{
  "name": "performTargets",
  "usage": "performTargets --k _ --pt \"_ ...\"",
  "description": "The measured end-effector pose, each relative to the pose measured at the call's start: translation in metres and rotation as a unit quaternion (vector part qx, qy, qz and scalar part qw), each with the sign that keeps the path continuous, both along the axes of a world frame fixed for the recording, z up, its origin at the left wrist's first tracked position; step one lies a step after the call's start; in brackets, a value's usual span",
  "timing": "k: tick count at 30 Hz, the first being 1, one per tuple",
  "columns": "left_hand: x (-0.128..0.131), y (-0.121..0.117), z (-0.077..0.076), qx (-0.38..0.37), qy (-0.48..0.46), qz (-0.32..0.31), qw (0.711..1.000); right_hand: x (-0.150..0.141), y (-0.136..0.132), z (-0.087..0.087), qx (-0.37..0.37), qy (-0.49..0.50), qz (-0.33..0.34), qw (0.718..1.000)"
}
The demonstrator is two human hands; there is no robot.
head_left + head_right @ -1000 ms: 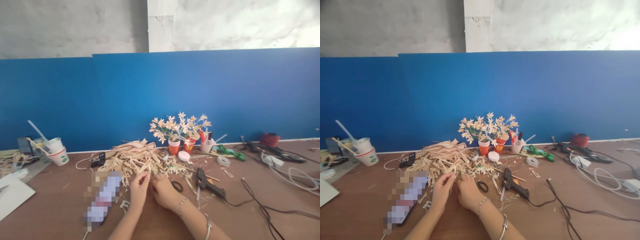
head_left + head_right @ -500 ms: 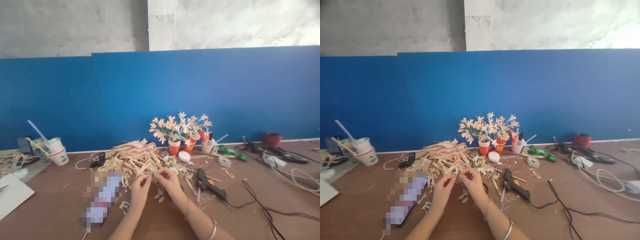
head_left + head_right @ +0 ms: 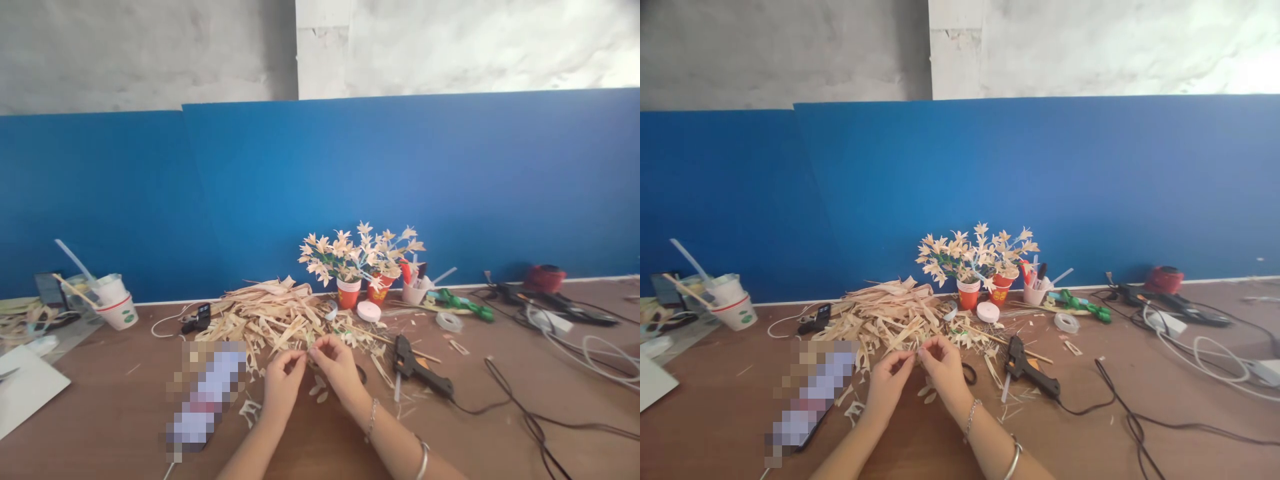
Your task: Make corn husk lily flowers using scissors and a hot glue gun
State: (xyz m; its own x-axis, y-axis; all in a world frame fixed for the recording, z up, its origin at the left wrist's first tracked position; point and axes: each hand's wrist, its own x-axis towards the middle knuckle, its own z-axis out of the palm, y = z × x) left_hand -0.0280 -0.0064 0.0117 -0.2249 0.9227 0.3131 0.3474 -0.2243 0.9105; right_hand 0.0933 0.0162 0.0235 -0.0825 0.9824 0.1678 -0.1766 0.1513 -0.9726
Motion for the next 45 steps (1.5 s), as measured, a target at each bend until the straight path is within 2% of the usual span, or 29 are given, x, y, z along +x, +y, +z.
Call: performTargets --k 29,35,39,45 --pt "-0.001 0.000 -0.002 0.036 0.060 0.020 0.997 -0.002 0.003 -0.007 0.046 -0.057 -0.021 0.997" --pt "-0.002 0.000 -0.002 0.011 0.027 0.000 1.000 0.004 0.001 -0.001 0.063 -0.042 -0.018 0.997" --pt "-0.001 0.000 0.001 0.003 0.008 -0.012 1.000 0.011 0.003 0.002 0.049 -0.057 -0.025 0.997" --pt "0.000 -0.001 0.002 -0.007 -0.017 -0.040 0.999 0.013 0.010 -0.004 0.054 -0.053 0.000 0.997"
